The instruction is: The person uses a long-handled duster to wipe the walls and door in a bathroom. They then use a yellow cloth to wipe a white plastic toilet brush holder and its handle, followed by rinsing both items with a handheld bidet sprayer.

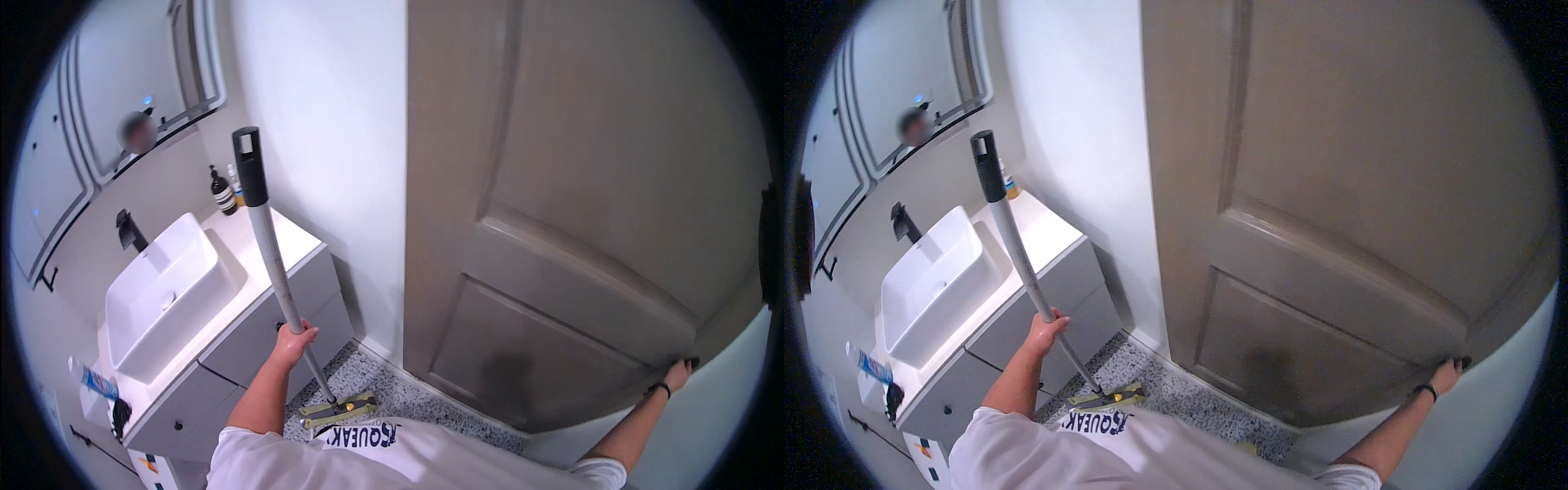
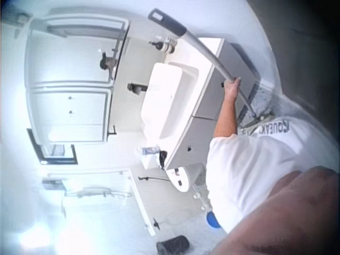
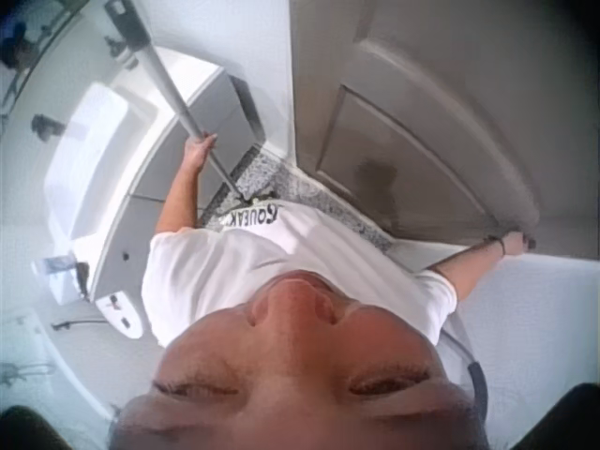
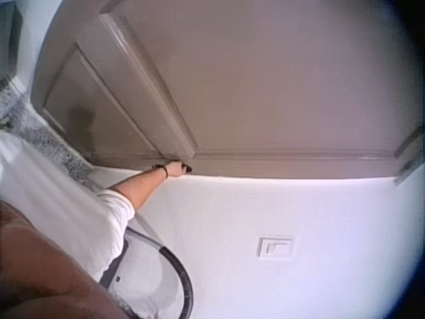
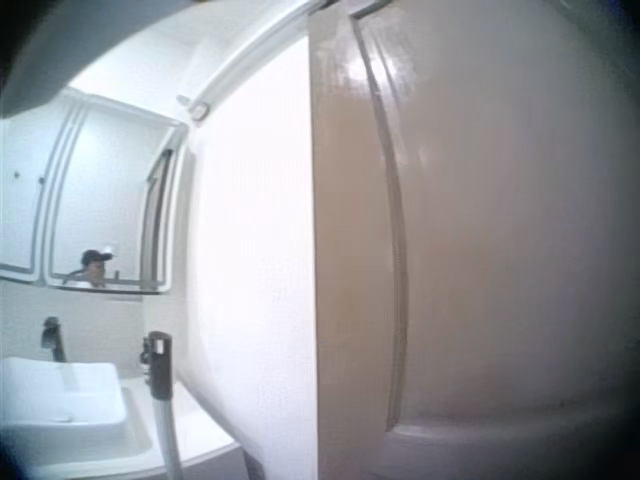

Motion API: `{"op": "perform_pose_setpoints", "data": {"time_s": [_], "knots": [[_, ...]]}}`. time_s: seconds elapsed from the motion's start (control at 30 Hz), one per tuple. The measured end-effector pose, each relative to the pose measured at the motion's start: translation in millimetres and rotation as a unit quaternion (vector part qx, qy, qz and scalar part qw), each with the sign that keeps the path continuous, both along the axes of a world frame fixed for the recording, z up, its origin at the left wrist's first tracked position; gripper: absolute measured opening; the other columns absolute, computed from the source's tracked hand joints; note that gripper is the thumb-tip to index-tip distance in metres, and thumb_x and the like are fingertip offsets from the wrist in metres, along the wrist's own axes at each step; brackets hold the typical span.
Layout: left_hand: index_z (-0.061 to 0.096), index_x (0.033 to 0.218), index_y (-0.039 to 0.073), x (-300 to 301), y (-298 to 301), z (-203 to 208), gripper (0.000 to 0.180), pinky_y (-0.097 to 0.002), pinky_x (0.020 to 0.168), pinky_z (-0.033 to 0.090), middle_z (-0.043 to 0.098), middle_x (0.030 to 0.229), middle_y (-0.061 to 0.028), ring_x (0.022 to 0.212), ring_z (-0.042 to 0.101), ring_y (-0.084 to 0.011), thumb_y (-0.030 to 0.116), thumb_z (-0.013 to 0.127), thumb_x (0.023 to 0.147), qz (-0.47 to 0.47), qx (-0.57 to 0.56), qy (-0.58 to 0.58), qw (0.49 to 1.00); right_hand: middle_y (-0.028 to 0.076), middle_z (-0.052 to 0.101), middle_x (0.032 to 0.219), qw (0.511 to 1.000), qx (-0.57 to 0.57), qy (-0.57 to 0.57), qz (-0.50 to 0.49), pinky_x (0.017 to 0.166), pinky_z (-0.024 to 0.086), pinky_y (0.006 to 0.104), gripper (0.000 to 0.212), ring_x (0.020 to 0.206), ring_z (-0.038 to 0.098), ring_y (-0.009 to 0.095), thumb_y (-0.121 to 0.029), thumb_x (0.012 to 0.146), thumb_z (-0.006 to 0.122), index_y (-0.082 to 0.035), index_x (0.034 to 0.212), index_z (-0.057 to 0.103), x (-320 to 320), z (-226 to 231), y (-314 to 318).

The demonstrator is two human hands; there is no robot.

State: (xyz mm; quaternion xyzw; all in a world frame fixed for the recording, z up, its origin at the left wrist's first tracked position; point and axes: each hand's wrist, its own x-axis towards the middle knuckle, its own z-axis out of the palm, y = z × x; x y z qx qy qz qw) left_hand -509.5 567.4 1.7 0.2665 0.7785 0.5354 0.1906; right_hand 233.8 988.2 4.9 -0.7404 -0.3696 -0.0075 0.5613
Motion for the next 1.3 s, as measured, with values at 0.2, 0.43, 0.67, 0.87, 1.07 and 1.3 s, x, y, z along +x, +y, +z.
{"op": "perform_pose_setpoints", "data": {"time_s": [0.2, 0.43, 0.67, 0.87, 1.07, 1.3], "knots": [[0.051, 0.068, 0.002, -10, -13, -18, 0.020, -0.0284, 0.057, 0.039, 0.050, 0.061, -0.0044, 0.059, 0.049, -0.0146, 0.018, 0.062, 0.065, 0.015, 0.014, -0.023, 1.000, 0.017, 0.050, 0.110, 0.999, -0.030, -0.028, 0.025, 0.086, 0.035, 0.0308, 0.043, 0.102, 0.047, 0.029, -0.021, 0.077, 0.047, 0.006, 0.110, 0.046, -14, 8, 1], [0.051, 0.067, 0.003, -14, -28, -25, 0.018, -0.0281, 0.056, 0.039, 0.050, 0.061, -0.0041, 0.059, 0.049, -0.0141, 0.017, 0.062, 0.065, 0.008, 0.023, -0.056, 0.998, 0.019, 0.048, 0.113, 0.992, 0.018, 0.014, 0.127, 0.088, 0.034, 0.0304, 0.041, 0.105, 0.046, 0.026, -0.010, 0.077, 0.045, 0.009, 0.112, 0.041, -101, 18, -21], [0.052, 0.067, 0.003, -18, -81, -41, 0.018, -0.0273, 0.056, 0.039, 0.050, 0.061, -0.0038, 0.060, 0.048, -0.0129, 0.016, 0.063, 0.065, 0.004, 0.041, -0.069, 0.997, 0.022, 0.045, 0.115, 0.981, 0.069, 0.028, 0.180, 0.090, 0.033, 0.0313, 0.044, 0.106, 0.045, 0.029, -0.006, 0.074, 0.045, 0.011, 0.113, 0.039, -204, 17, -54], [0.052, 0.067, 0.002, -15, -122, -44, 0.019, -0.0270, 0.057, 0.039, 0.051, 0.062, -0.0034, 0.061, 0.047, -0.0125, 0.018, 0.064, 0.064, 0.026, 0.040, -0.067, 0.997, 0.024, 0.047, 0.112, 0.959, 0.093, 0.011, 0.267, 0.091, 0.032, 0.0329, 0.044, 0.105, 0.045, 0.031, -0.003, 0.069, 0.043, 0.014, 0.109, 0.041, -295, 34, -91], [0.052, 0.066, 0.003, -6, -147, -24, 0.018, -0.0254, 0.054, 0.037, 0.050, 0.061, -0.0022, 0.058, 0.047, -0.0116, 0.015, 0.065, 0.062, 0.026, 0.036, -0.047, 0.998, 0.027, 0.047, 0.108, 0.972, 0.078, -0.110, 0.192, 0.089, 0.033, 0.0362, 0.046, 0.101, 0.045, 0.036, -0.005, 0.067, 0.045, 0.013, 0.109, 0.042, -353, 37, -108], [0.053, 0.068, 0.002, -10, -174, -25, 0.018, -0.0267, 0.056, 0.038, 0.051, 0.063, -0.0029, 0.061, 0.046, -0.0124, 0.016, 0.064, 0.063, 0.039, 0.018, -0.043, 0.998, 0.026, 0.045, 0.106, 0.963, 0.060, -0.133, 0.228, 0.088, 0.033, 0.0363, 0.046, 0.100, 0.042, 0.036, -0.006, 0.068, 0.047, 0.011, 0.111, 0.041, -411, 31, -112]]}}
